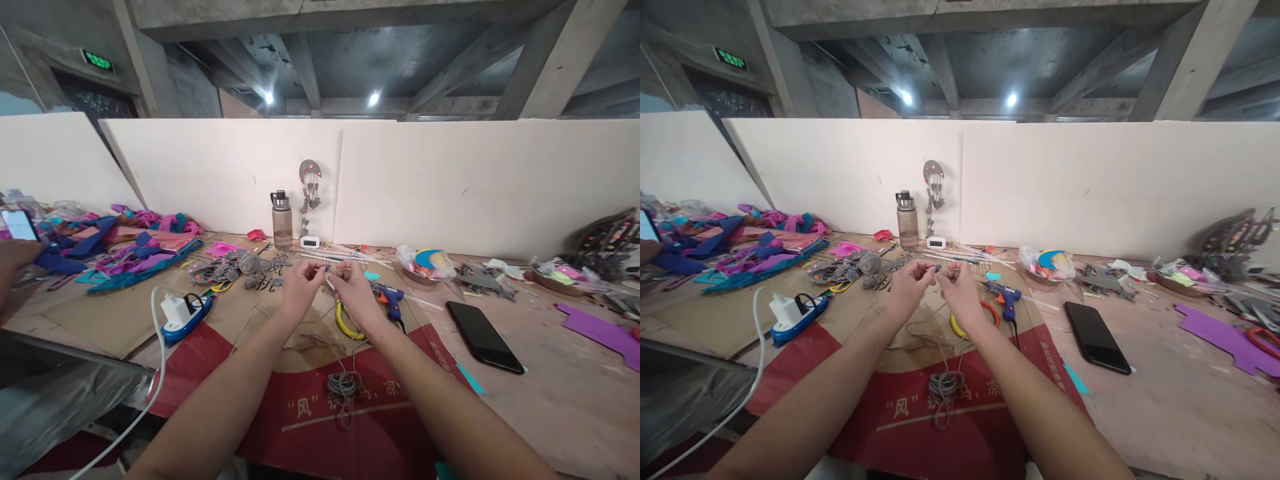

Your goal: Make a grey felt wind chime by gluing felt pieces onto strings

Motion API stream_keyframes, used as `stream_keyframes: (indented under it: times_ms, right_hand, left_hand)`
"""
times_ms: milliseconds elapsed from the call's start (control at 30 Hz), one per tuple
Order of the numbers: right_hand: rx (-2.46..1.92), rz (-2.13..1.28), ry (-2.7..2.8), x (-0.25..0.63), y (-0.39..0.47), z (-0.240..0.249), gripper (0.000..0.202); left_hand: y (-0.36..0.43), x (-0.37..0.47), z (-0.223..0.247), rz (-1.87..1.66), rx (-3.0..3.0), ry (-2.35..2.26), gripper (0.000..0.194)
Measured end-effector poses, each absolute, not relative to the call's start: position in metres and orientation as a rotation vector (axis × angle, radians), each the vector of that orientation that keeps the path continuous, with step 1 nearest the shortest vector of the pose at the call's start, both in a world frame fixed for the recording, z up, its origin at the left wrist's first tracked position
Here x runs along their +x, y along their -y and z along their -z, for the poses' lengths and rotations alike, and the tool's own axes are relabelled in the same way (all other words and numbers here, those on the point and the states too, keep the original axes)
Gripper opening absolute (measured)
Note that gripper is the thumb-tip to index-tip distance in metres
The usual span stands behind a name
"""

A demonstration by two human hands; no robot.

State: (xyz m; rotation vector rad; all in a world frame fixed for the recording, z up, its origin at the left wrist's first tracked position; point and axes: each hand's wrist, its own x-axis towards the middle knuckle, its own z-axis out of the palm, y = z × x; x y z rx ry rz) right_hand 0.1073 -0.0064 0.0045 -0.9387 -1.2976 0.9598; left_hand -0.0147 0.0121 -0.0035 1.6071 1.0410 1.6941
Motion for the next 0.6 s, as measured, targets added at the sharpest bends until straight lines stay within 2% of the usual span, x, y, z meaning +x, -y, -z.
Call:
stream_keyframes:
  times_ms: [100, 200, 600]
  right_hand:
    - [-1.001, -0.706, 1.419, 0.111, 0.006, -0.004, 0.012]
    - [-1.053, -0.569, 1.440, 0.116, 0.006, -0.004, 0.012]
    - [-1.162, -0.442, 1.469, 0.119, 0.008, -0.006, 0.012]
  left_hand:
    - [-0.010, -0.013, -0.002, -1.608, 1.511, -0.991, 0.012]
    - [-0.006, -0.009, -0.007, -1.562, 1.404, -0.948, 0.015]
    - [-0.006, -0.007, -0.002, -1.498, 1.382, -0.899, 0.017]
